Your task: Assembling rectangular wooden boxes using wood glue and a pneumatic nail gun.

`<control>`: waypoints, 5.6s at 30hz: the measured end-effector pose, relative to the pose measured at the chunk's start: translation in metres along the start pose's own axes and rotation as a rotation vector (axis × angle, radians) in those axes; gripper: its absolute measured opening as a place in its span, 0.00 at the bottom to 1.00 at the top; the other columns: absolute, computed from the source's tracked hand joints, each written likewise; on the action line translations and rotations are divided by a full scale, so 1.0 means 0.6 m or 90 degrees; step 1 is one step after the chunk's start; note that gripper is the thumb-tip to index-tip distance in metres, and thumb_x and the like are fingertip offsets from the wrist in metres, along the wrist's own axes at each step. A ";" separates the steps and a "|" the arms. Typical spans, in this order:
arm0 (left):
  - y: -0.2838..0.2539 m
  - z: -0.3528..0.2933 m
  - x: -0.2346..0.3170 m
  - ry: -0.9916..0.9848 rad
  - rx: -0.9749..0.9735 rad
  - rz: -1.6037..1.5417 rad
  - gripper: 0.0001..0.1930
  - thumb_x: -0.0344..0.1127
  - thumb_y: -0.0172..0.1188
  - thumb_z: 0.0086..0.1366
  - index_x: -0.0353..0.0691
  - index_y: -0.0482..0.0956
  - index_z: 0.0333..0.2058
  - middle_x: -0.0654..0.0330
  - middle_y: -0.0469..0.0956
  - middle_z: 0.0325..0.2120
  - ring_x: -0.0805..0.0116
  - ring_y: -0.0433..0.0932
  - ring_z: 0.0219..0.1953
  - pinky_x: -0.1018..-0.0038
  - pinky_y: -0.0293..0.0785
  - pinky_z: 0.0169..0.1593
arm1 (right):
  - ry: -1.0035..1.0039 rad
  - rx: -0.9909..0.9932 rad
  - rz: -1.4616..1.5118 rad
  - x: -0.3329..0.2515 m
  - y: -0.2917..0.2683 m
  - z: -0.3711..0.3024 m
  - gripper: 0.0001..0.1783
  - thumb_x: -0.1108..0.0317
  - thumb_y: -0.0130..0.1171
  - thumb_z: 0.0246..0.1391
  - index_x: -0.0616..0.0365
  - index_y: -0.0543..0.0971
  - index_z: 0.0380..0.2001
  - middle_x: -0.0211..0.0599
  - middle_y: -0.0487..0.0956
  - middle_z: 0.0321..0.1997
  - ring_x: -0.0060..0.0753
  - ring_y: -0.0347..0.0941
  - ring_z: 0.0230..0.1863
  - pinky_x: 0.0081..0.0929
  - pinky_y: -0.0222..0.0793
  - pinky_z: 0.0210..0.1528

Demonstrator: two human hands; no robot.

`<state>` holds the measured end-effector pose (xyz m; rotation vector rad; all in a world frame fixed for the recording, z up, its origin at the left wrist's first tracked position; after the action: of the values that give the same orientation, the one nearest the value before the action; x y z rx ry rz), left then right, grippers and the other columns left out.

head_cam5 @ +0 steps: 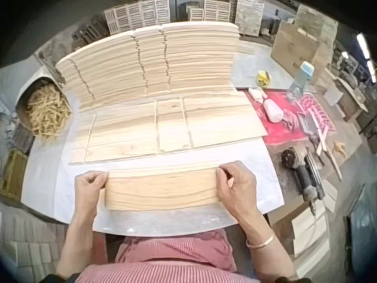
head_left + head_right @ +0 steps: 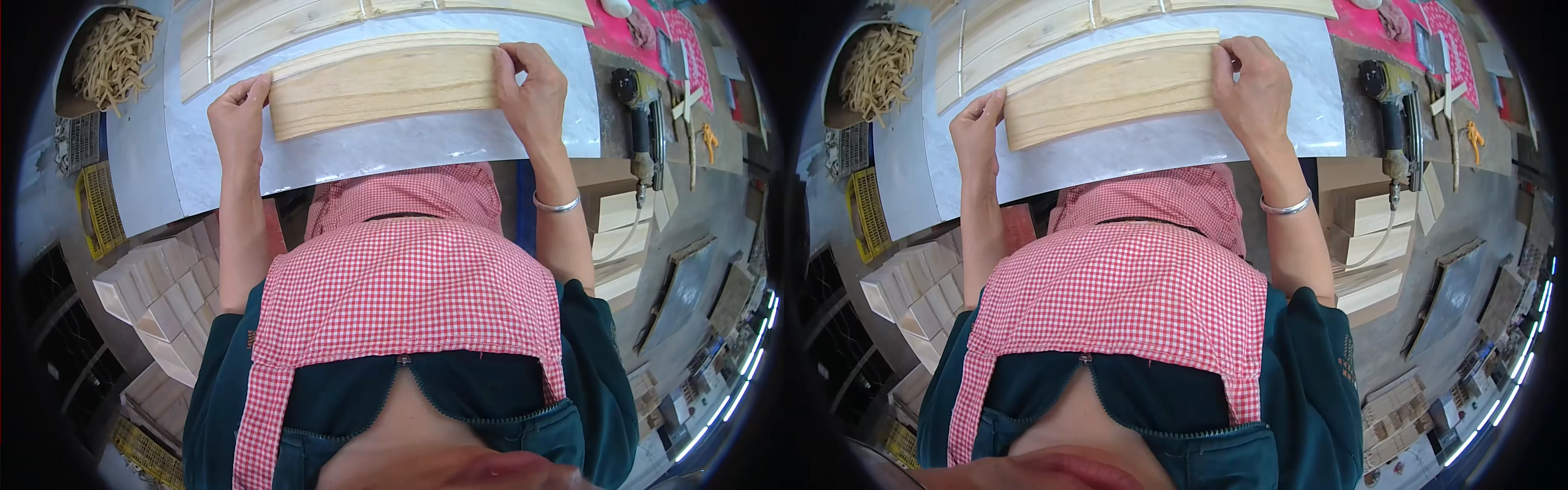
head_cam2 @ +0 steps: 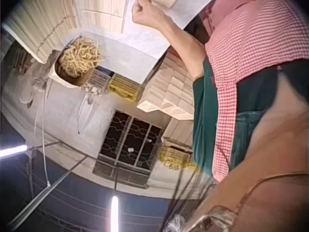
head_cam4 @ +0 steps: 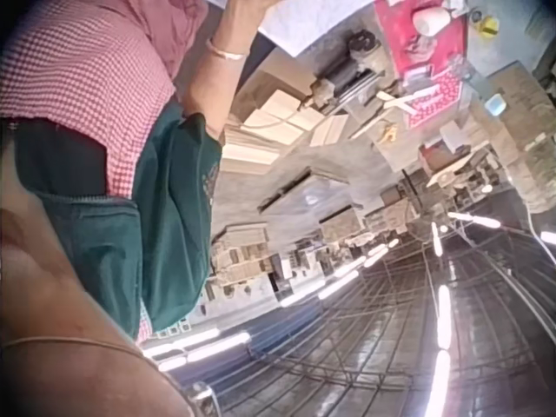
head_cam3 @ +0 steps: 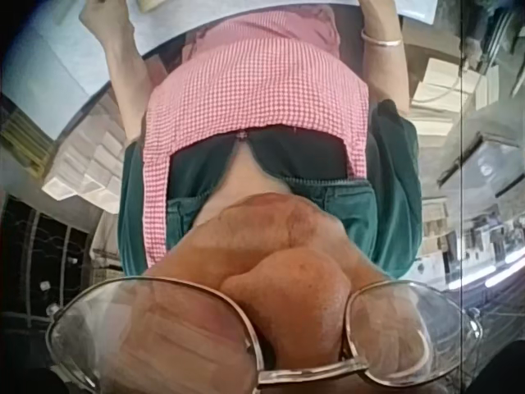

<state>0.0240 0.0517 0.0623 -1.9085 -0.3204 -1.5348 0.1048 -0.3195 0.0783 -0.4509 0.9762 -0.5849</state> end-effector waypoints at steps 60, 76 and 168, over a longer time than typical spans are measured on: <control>0.304 -0.135 0.140 0.783 -0.402 0.379 0.40 0.54 0.76 0.46 0.40 0.77 0.56 0.53 0.73 0.60 0.53 0.71 0.59 0.56 0.62 0.65 | -0.023 0.022 -0.122 -0.001 -0.006 -0.023 0.08 0.72 0.65 0.55 0.56 0.85 0.40 0.27 0.82 0.42 0.27 0.77 0.35 0.22 0.72 0.39; 0.313 -0.127 0.135 0.647 -0.461 0.354 0.45 0.50 0.77 0.43 0.38 0.70 0.59 0.54 0.72 0.59 0.53 0.71 0.57 0.59 0.66 0.62 | 0.264 -0.066 0.190 0.061 0.027 0.013 0.10 0.67 0.61 0.60 0.64 0.84 0.35 0.31 0.81 0.27 0.22 0.73 0.29 0.20 0.72 0.35; -0.012 -0.121 0.115 0.163 -0.254 0.703 0.14 0.34 0.74 0.55 0.28 0.86 0.35 0.55 0.86 0.30 0.65 0.81 0.30 0.73 0.76 0.38 | -0.032 -0.198 -0.025 0.007 -0.071 -0.075 0.08 0.76 0.66 0.53 0.61 0.84 0.37 0.32 0.79 0.29 0.30 0.72 0.27 0.26 0.68 0.33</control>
<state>-0.0171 -0.0026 0.1361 -1.6200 1.0555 -1.0456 0.0565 -0.3586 0.0790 -0.7596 1.0161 -0.4553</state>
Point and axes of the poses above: each hand's wrist, its own z-axis towards the middle knuckle, its own y-axis out of the palm, x = y × z, the point moved 5 cm from there along z, towards the middle knuckle
